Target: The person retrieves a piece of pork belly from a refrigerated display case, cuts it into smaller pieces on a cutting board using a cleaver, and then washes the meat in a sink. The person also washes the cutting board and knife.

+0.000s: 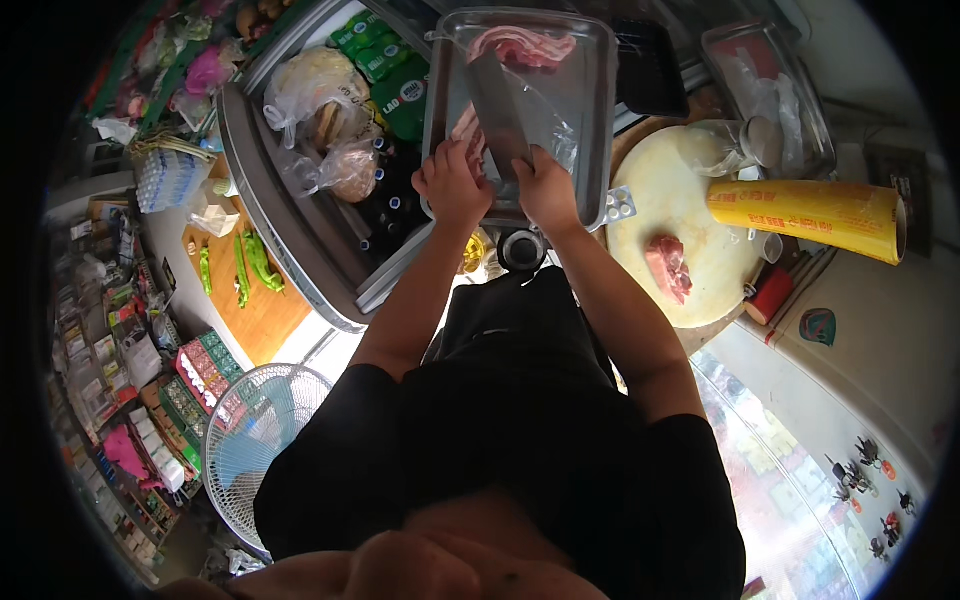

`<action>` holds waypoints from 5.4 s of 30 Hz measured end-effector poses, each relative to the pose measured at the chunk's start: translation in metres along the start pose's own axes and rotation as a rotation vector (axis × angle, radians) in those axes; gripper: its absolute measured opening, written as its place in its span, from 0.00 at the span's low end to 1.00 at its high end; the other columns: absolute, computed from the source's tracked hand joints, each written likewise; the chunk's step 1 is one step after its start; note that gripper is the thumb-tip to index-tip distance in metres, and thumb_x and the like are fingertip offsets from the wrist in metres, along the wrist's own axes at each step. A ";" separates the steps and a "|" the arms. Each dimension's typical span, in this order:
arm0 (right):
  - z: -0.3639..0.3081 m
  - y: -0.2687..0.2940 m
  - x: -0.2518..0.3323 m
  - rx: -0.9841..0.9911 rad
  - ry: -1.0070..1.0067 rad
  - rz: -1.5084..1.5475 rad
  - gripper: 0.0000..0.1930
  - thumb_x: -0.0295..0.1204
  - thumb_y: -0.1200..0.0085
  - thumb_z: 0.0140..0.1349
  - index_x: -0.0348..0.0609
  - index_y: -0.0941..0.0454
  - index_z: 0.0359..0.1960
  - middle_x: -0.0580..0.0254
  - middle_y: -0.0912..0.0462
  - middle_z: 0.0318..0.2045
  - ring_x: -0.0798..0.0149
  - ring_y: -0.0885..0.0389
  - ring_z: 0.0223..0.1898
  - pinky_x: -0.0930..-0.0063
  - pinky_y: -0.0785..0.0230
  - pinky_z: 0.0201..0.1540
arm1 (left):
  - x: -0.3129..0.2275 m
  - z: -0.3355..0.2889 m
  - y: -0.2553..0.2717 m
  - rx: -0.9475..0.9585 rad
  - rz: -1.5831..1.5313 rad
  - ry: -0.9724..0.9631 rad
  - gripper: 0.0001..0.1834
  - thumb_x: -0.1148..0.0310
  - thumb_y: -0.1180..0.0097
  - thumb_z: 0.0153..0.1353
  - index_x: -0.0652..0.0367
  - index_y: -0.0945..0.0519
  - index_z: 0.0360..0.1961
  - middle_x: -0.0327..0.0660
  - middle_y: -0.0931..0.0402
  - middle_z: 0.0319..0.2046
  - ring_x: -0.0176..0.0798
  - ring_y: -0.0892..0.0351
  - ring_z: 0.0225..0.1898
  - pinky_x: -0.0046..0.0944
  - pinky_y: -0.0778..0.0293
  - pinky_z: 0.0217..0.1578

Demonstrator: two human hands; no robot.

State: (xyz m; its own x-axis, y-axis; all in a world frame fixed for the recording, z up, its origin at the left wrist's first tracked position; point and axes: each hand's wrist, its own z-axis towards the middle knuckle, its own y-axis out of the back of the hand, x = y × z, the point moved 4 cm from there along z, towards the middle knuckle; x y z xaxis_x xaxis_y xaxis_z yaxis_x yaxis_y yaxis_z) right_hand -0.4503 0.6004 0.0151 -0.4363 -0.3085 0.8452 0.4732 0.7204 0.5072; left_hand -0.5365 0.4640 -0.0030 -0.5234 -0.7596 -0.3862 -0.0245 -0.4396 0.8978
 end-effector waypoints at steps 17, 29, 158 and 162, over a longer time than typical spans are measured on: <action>-0.006 0.021 0.022 0.069 0.290 -0.474 0.13 0.32 0.47 0.62 0.44 0.24 0.47 0.49 0.18 0.39 0.42 0.20 0.37 0.54 0.26 0.39 | 0.009 0.024 -0.015 -0.058 -0.058 0.063 0.33 0.64 0.32 0.38 0.51 0.33 0.47 0.42 0.31 0.49 0.49 0.31 0.54 0.59 0.47 0.56; -0.011 0.025 0.026 0.179 0.380 -0.685 0.11 0.31 0.47 0.61 0.47 0.25 0.45 0.56 0.18 0.35 0.49 0.17 0.32 0.60 0.24 0.32 | 0.006 0.025 -0.007 -0.066 -0.021 -0.044 0.28 0.70 0.36 0.39 0.53 0.33 0.44 0.41 0.31 0.44 0.47 0.28 0.48 0.54 0.45 0.53; -0.374 0.199 -0.178 -0.784 -0.628 0.557 0.07 0.25 0.48 0.67 0.39 0.28 0.45 0.71 0.28 0.20 0.78 0.35 0.15 0.82 0.41 0.18 | -0.292 -0.117 -0.145 1.093 -1.208 0.446 0.27 0.76 0.35 0.50 0.65 0.35 0.49 0.50 0.27 0.43 0.40 0.21 0.40 0.39 0.21 0.37; -0.387 0.202 -0.184 -0.774 -0.597 0.616 0.07 0.23 0.52 0.69 0.38 0.29 0.47 0.71 0.28 0.23 0.79 0.35 0.15 0.83 0.42 0.16 | -0.299 -0.141 -0.185 0.853 -0.417 0.095 0.26 0.69 0.32 0.48 0.63 0.27 0.48 0.52 0.26 0.47 0.47 0.20 0.44 0.42 0.22 0.44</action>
State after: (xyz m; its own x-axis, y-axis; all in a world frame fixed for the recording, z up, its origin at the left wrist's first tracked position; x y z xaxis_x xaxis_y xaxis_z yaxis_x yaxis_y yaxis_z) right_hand 0.0217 0.5624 0.0273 -0.1634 0.4545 0.8756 0.9838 0.0093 0.1788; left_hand -0.2558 0.7050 -0.0836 -0.2616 -0.6727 -0.6921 -0.8259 -0.2150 0.5212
